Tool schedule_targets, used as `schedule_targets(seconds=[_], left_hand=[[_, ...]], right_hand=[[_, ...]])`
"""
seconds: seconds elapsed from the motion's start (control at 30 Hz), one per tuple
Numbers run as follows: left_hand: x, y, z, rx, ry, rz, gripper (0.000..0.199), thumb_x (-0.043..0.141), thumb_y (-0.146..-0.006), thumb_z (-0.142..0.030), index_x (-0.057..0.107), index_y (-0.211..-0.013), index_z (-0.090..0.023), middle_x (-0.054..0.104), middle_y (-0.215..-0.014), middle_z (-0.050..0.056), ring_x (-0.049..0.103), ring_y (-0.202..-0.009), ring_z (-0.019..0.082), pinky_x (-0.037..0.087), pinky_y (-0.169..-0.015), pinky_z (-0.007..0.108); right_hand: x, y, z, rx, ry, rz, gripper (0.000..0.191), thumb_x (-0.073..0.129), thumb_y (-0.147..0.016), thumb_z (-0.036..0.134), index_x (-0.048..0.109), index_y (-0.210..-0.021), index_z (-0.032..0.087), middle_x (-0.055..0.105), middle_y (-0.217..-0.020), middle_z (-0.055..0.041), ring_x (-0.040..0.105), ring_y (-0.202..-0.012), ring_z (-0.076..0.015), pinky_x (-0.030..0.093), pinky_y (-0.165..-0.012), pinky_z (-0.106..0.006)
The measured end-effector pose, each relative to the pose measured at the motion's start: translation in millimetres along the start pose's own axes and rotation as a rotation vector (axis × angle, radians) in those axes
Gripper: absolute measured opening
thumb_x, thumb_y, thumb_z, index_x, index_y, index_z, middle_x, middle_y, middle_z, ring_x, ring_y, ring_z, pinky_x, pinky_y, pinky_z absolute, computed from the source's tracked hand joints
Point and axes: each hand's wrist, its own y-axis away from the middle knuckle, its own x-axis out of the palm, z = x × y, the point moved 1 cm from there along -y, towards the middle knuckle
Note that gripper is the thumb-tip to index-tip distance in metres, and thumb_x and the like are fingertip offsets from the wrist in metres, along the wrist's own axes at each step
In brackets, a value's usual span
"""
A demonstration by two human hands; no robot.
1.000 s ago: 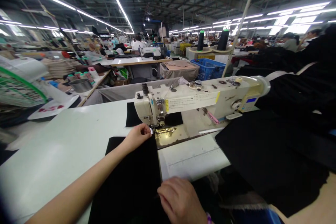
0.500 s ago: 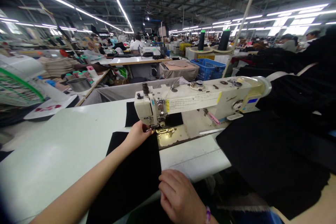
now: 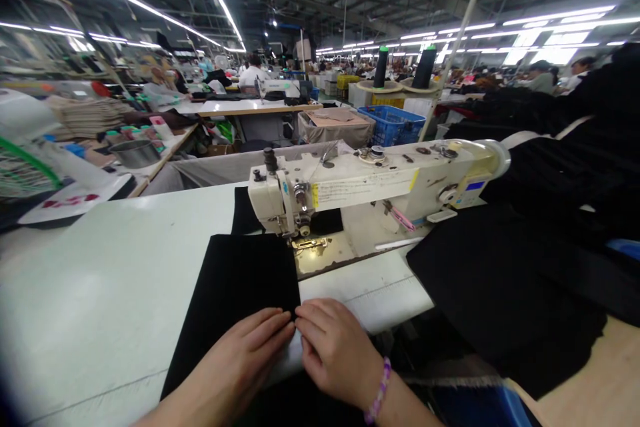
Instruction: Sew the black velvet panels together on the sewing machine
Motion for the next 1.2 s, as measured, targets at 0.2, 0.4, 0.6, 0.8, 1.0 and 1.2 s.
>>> schedule_targets(seconds=[0.2, 0.4, 0.6, 0.8, 1.0, 1.2], left_hand=[[-13.0, -25, 27, -0.034, 0.075, 0.025, 0.024, 0.05, -0.097, -0.018, 0.066, -0.114, -0.013, 0.071, -0.109, 0.011, 0.066, -0.102, 0.024, 0.061, -0.089, 0.04], [-9.7, -34, 56, -0.068, 0.107, 0.015, 0.025, 0.05, -0.097, -0.02, 0.068, -0.115, -0.016, 0.07, -0.111, 0.011, 0.064, -0.106, 0.024, 0.06, -0.091, 0.04], [-7.4, -47, 86, -0.11, 0.115, 0.032, 0.024, 0.049, -0.098, -0.021, 0.07, -0.109, -0.015, 0.07, -0.108, 0.01, 0.064, -0.104, 0.023, 0.058, -0.091, 0.039], [-5.4, -57, 105, -0.145, 0.082, 0.032, 0.026, 0.049, -0.098, -0.023, 0.069, -0.113, -0.017, 0.069, -0.112, 0.011, 0.063, -0.108, 0.024, 0.054, -0.097, 0.041], [-3.9, -64, 118, -0.258, 0.015, 0.026, 0.025, 0.049, -0.098, -0.024, 0.07, -0.11, -0.017, 0.071, -0.111, 0.009, 0.065, -0.103, 0.022, 0.054, -0.095, 0.037], [2.1, -55, 126, -0.546, -0.117, -0.082, 0.035, 0.054, -0.095, -0.029, 0.062, -0.124, -0.011, 0.061, -0.131, 0.02, 0.056, -0.122, 0.034, 0.046, -0.102, 0.054]], right_hand=[[9, -26, -22, 0.058, 0.041, 0.075, 0.025, 0.055, -0.087, 0.007, 0.068, -0.105, 0.019, 0.069, -0.111, -0.0082, 0.059, -0.108, -0.0244, 0.051, -0.097, -0.043], [13, -53, -40, 0.072, 0.138, 0.075, 0.02, 0.061, -0.086, 0.009, 0.072, -0.1, 0.02, 0.064, -0.1, -0.0069, 0.056, -0.1, -0.0227, 0.05, -0.089, -0.039], [21, -79, -59, 0.087, 0.203, 0.098, 0.017, 0.062, -0.087, 0.013, 0.073, -0.098, 0.02, 0.064, -0.096, -0.0067, 0.055, -0.098, -0.0239, 0.046, -0.086, -0.038], [23, -90, -66, 0.133, 0.208, 0.078, 0.018, 0.062, -0.087, 0.011, 0.073, -0.098, 0.02, 0.065, -0.093, -0.0067, 0.056, -0.091, -0.0241, 0.046, -0.081, -0.038], [21, -57, -49, 0.218, 0.153, -0.038, 0.024, 0.06, -0.087, 0.007, 0.069, -0.106, 0.018, 0.067, -0.1, -0.0081, 0.059, -0.097, -0.0238, 0.049, -0.088, -0.04], [20, -35, -37, 0.173, 0.123, -0.073, 0.023, 0.059, -0.085, 0.005, 0.069, -0.1, 0.02, 0.068, -0.103, -0.0087, 0.061, -0.097, -0.0247, 0.053, -0.087, -0.043]])
